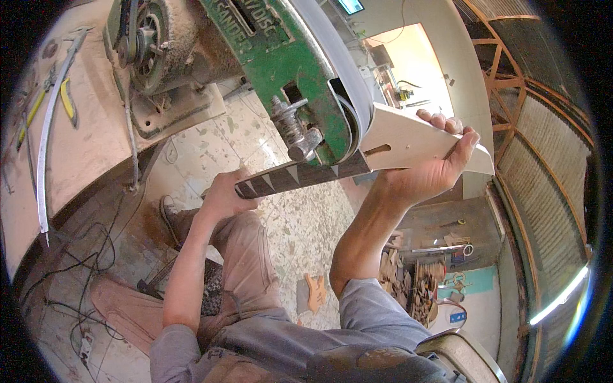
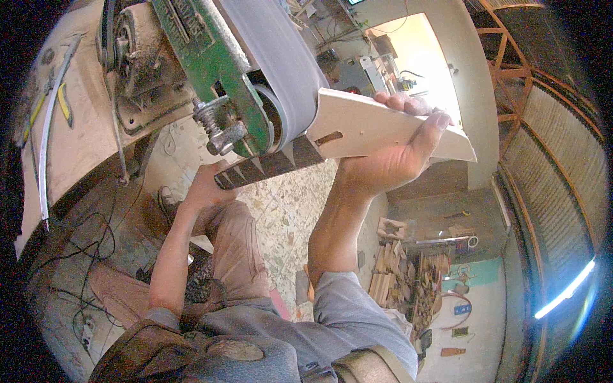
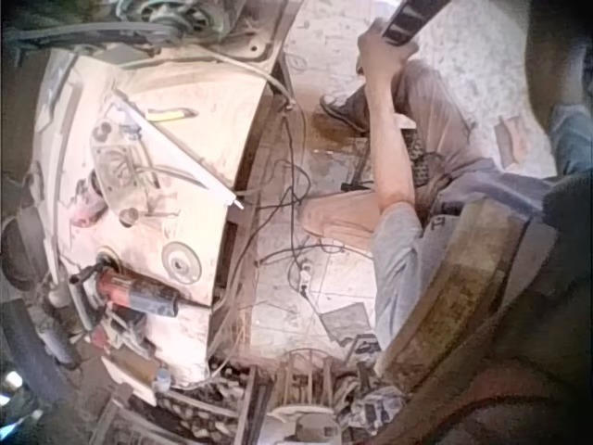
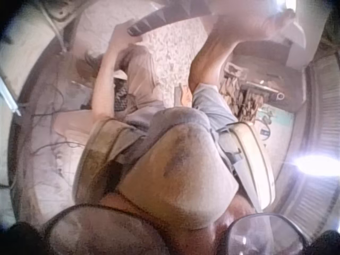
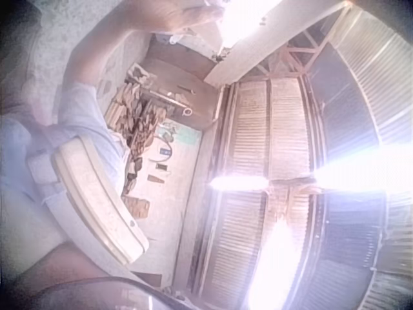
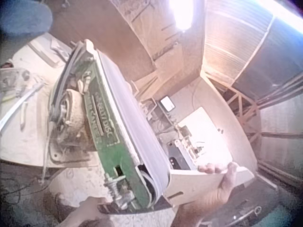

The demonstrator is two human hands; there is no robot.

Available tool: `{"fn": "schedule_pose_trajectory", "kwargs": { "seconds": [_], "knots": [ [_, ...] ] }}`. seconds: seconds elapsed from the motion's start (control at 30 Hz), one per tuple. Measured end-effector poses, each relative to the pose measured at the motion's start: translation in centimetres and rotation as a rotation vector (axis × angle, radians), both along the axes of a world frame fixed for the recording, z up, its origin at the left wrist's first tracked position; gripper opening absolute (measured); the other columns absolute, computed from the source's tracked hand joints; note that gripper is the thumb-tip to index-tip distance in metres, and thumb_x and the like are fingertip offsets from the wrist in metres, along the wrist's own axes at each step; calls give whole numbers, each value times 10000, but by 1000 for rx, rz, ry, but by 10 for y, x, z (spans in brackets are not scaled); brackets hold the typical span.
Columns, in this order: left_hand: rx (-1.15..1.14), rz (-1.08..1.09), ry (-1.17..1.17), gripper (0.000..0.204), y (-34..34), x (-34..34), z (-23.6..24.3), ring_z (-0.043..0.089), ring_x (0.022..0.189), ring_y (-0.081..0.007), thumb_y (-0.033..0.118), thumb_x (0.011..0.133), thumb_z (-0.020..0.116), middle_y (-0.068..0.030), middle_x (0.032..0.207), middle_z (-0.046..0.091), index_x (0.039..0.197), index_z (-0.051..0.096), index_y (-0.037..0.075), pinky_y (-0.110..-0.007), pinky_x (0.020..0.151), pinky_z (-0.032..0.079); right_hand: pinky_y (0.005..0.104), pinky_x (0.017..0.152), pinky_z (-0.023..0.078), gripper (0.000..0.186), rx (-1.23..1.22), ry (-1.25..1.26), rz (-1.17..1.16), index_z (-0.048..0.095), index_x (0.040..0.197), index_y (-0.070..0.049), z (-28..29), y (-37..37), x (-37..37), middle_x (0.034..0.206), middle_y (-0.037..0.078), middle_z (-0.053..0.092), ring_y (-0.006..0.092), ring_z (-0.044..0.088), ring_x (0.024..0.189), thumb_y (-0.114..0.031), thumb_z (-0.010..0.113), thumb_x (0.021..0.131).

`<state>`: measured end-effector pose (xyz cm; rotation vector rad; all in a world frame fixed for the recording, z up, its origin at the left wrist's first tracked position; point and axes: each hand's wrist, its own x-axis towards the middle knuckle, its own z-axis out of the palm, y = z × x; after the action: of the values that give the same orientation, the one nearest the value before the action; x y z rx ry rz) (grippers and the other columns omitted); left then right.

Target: The person uses a belt sander to shape and smooth the headstock and neck of a wooden guitar component, turning the piece over to work on different edges.

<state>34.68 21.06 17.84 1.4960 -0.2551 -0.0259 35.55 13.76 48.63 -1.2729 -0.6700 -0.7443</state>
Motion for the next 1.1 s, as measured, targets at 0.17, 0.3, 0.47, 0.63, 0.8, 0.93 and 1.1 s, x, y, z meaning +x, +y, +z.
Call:
{"fn": "schedule_pose_trajectory", "kwargs": {
  "seconds": [0.17, 0.3, 0.47, 0.63, 0.8, 0.93, 1.1],
  "knots": [
    [-5, 10, -12, 401, 0, 2, -3, 679, 720, -293, 194, 600, 792, -185, 760, 687, 913, 670, -25, -365, 727, 531, 366, 757, 538, 202, 17, -44, -62, 564, 995, -137, -1, -5, 1, 810, 2, 554, 153, 596, 763, -332, 521, 1022],
    [-26, 19, -19, 397, -1, 3, -8, 675, 717, -286, 187, 605, 792, -185, 763, 684, 906, 652, -29, -364, 725, 528, 376, 757, 536, 210, 47, -52, -70, 559, 997, -132, -6, -8, -1, 810, 9, 551, 167, 598, 766, -334, 510, 1026],
    [-26, 63, -64, 416, -5, 2, -14, 682, 734, -273, 176, 602, 794, -192, 792, 693, 934, 662, -35, -359, 734, 527, 376, 753, 534, 224, 42, -56, -73, 556, 999, -127, -8, -9, -3, 814, 10, 545, 173, 598, 766, -341, 497, 1029],
    [10, 2, -21, 464, 1, 2, -8, 691, 795, -288, 263, 647, 821, -191, 833, 698, 974, 662, -25, -368, 772, 524, 373, 749, 532, 236, 46, -41, -60, 546, 1018, -124, -5, -11, 5, 825, 11, 537, 177, 593, 766, -355, 497, 1028],
    [29, 53, -43, 449, 1, -1, -1, 686, 784, -302, 268, 650, 829, -189, 823, 694, 950, 647, -13, -368, 760, 520, 364, 750, 533, 246, -8, -10, 1, 524, 1009, -110, 2, -9, 14, 836, 14, 517, 171, 583, 772, -355, 513, 1023],
    [5, 98, 15, 467, -2, -9, 11, 686, 850, -366, 244, 633, 810, -233, 865, 691, 982, 663, -30, -392, 790, 530, 353, 748, 520, 255, 9, -33, 9, 506, 1008, -110, 12, -12, 26, 841, 20, 507, 171, 573, 790, -364, 507, 1023],
    [52, 279, -43, 468, 1, -14, 29, 683, 850, -374, 234, 617, 836, -225, 851, 684, 957, 641, -21, -412, 776, 530, 342, 745, 495, 279, -11, -23, -53, 504, 1034, -112, 31, -10, 32, 846, 19, 505, 166, 546, 808, -391, 487, 1030]
  ]
}}
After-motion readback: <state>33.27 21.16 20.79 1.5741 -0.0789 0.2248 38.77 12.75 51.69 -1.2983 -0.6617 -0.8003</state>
